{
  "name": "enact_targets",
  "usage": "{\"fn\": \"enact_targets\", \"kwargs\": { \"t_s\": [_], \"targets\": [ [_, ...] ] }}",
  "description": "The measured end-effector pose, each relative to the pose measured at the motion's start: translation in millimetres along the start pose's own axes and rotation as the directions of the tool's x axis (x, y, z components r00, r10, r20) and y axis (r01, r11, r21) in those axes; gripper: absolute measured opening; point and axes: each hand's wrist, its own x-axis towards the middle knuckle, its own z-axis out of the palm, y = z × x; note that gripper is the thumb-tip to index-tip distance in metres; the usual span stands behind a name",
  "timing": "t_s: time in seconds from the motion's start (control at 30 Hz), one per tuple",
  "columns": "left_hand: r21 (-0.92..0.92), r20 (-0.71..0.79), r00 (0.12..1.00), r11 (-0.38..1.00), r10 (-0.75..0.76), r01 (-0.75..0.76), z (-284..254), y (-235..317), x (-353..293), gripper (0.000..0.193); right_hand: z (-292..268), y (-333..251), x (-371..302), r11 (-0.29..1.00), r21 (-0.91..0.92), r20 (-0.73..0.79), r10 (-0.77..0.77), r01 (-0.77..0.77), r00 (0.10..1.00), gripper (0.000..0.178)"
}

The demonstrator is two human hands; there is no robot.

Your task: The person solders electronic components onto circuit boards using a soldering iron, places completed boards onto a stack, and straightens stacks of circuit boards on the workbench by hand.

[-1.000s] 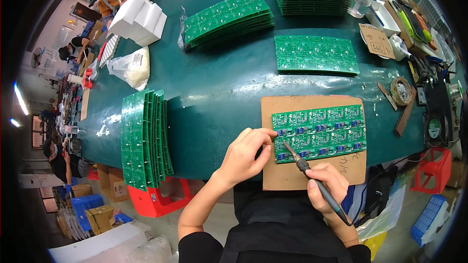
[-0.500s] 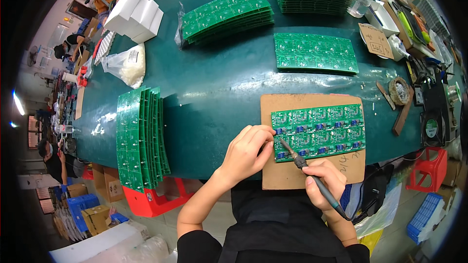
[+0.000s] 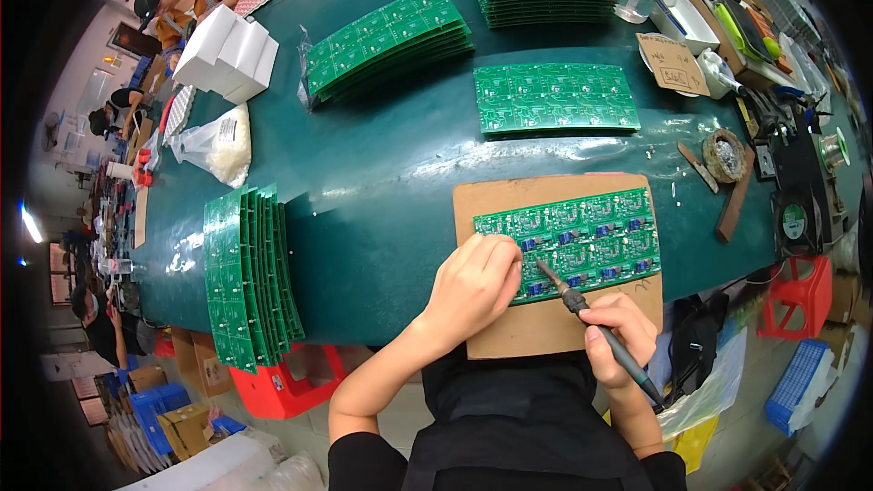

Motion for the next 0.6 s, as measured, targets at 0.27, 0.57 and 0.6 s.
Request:
{"fn": "enact_targets", "kwargs": {
  "t_s": [0.27, 0.57, 0.6],
  "targets": [
    [0.022, 0.006, 1.0, 1.0, -0.013, 0.013, 1.5, 4.7, 1.1, 0.015, -1.3, 0.9, 4.1, 1.0, 0.004, 0.064, -0.009, 0.009, 0.998, 0.017],
    [-0.168, 0.032, 0.993, 0.979, -0.114, 0.118, 0.2, 20.6, 14.9, 0.017, -30.0, 7.4, 4.6, 0.999, -0.011, -0.091, -0.046, 0.045, 0.995, 0.015],
    [-0.171, 0.033, 0.993, 0.979, -0.111, 0.115, 4.5, 22.5, 18.0, 0.017, -31.4, 8.5, 4.7, 0.999, -0.01, -0.086, -0.043, 0.043, 0.995, 0.015]
  ]
}}
